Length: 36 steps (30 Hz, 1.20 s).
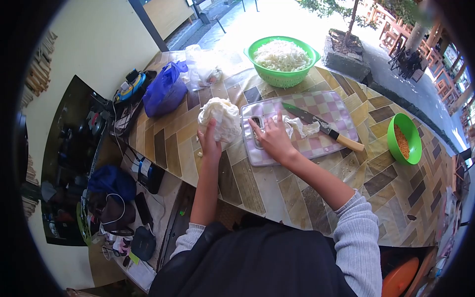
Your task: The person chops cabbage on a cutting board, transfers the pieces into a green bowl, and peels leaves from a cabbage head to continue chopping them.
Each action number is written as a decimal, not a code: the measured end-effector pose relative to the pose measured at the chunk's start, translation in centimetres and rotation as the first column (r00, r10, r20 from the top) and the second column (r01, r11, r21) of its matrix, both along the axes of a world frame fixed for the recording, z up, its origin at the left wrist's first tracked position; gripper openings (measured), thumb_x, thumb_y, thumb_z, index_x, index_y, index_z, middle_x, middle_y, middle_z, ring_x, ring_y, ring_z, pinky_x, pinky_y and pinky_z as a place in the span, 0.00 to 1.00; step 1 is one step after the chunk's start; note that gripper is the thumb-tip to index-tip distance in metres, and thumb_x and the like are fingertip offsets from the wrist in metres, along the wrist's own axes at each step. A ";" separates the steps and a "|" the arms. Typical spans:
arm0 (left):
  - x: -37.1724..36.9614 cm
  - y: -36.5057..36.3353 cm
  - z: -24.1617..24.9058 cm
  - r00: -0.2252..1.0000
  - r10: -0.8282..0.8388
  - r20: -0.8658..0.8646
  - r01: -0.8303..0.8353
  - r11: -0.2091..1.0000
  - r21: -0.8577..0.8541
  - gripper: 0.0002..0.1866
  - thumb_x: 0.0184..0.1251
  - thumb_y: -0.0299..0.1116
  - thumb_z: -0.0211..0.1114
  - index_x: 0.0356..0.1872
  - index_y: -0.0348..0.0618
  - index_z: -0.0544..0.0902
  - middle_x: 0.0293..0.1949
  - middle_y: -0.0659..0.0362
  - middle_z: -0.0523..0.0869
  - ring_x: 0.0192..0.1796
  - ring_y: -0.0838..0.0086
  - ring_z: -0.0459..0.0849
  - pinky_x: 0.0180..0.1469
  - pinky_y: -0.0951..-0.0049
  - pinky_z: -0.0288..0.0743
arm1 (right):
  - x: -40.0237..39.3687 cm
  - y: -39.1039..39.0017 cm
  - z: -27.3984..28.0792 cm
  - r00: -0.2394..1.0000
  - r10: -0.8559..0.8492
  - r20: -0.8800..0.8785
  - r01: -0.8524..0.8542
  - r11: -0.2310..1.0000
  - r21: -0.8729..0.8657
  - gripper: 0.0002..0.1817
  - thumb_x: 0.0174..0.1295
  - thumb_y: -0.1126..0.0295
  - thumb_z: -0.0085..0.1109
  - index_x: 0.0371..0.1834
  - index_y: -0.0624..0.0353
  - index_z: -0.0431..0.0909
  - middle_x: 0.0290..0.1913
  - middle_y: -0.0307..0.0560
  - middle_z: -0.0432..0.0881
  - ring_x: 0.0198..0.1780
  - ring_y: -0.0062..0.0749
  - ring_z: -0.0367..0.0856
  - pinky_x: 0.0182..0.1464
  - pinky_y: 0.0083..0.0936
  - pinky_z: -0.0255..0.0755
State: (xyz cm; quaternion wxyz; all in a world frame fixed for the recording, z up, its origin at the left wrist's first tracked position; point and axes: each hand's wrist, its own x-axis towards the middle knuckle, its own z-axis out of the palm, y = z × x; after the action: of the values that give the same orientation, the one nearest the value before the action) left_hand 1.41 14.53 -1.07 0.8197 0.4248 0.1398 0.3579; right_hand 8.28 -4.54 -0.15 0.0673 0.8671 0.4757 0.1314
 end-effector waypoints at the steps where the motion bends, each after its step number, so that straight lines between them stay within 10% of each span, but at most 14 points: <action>1: 0.0 -0.1 0.1 1.000 0.006 -0.005 -0.006 1.000 -0.009 0.25 0.58 0.29 0.73 0.56 0.38 0.76 0.50 0.58 0.82 0.50 0.73 0.82 0.55 0.71 0.75 | 0.0 -0.5 -0.9 0.999 0.006 0.039 -0.009 0.998 0.067 0.35 0.71 0.56 0.44 0.79 0.50 0.48 0.61 0.57 0.77 0.66 0.44 0.72 0.72 0.69 0.37; 13: 0.4 -0.1 0.9 0.984 0.157 -0.083 -0.111 0.908 0.404 0.29 0.51 0.34 0.80 0.53 0.37 0.78 0.49 0.57 0.84 0.49 0.74 0.83 0.53 0.71 0.76 | 0.3 -2.3 4.1 0.942 0.073 -0.328 0.002 0.975 0.221 0.32 0.70 0.56 0.51 0.74 0.57 0.59 0.66 0.55 0.72 0.69 0.43 0.68 0.72 0.65 0.45; 22: 1.0 0.5 3.1 0.882 0.331 -0.334 0.074 0.604 0.794 0.37 0.42 0.42 0.84 0.53 0.35 0.78 0.51 0.48 0.83 0.52 0.62 0.83 0.58 0.65 0.75 | 3.1 -5.5 7.4 0.741 0.312 -0.594 0.213 0.730 0.649 0.29 0.66 0.65 0.59 0.69 0.62 0.65 0.56 0.59 0.80 0.58 0.46 0.79 0.62 0.37 0.71; 29: 1.5 0.3 2.9 0.971 0.227 -0.078 -0.025 0.419 0.908 0.37 0.42 0.39 0.82 0.54 0.36 0.75 0.56 0.48 0.79 0.63 0.52 0.75 0.66 0.57 0.68 | 3.3 -4.7 8.2 0.592 0.395 -0.703 0.254 0.736 0.628 0.27 0.69 0.66 0.55 0.71 0.59 0.64 0.58 0.52 0.79 0.59 0.37 0.78 0.63 0.35 0.70; 32: 1.0 1.2 3.3 0.947 0.313 0.074 -0.081 0.008 0.997 0.37 0.41 0.39 0.82 0.53 0.41 0.74 0.59 0.50 0.75 0.69 0.51 0.67 0.70 0.53 0.63 | 3.8 -3.5 8.2 0.545 0.428 -0.721 0.249 0.738 0.627 0.28 0.70 0.65 0.55 0.72 0.59 0.63 0.58 0.52 0.79 0.59 0.35 0.78 0.63 0.35 0.70; 36: -1.9 0.7 3.1 0.986 0.167 0.019 -0.026 0.044 0.999 0.36 0.39 0.36 0.83 0.51 0.44 0.72 0.58 0.52 0.72 0.70 0.49 0.63 0.71 0.51 0.61 | 4.0 -2.0 8.0 0.471 0.458 -0.754 0.264 0.742 0.616 0.31 0.70 0.64 0.55 0.74 0.60 0.59 0.58 0.53 0.79 0.59 0.35 0.78 0.63 0.35 0.70</action>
State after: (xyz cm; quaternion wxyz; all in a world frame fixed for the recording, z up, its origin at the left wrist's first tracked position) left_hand -0.52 15.22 2.04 0.2674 0.8791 -0.0753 0.3873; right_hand 12.27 -6.49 7.81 -0.5052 0.7388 0.4133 -0.1676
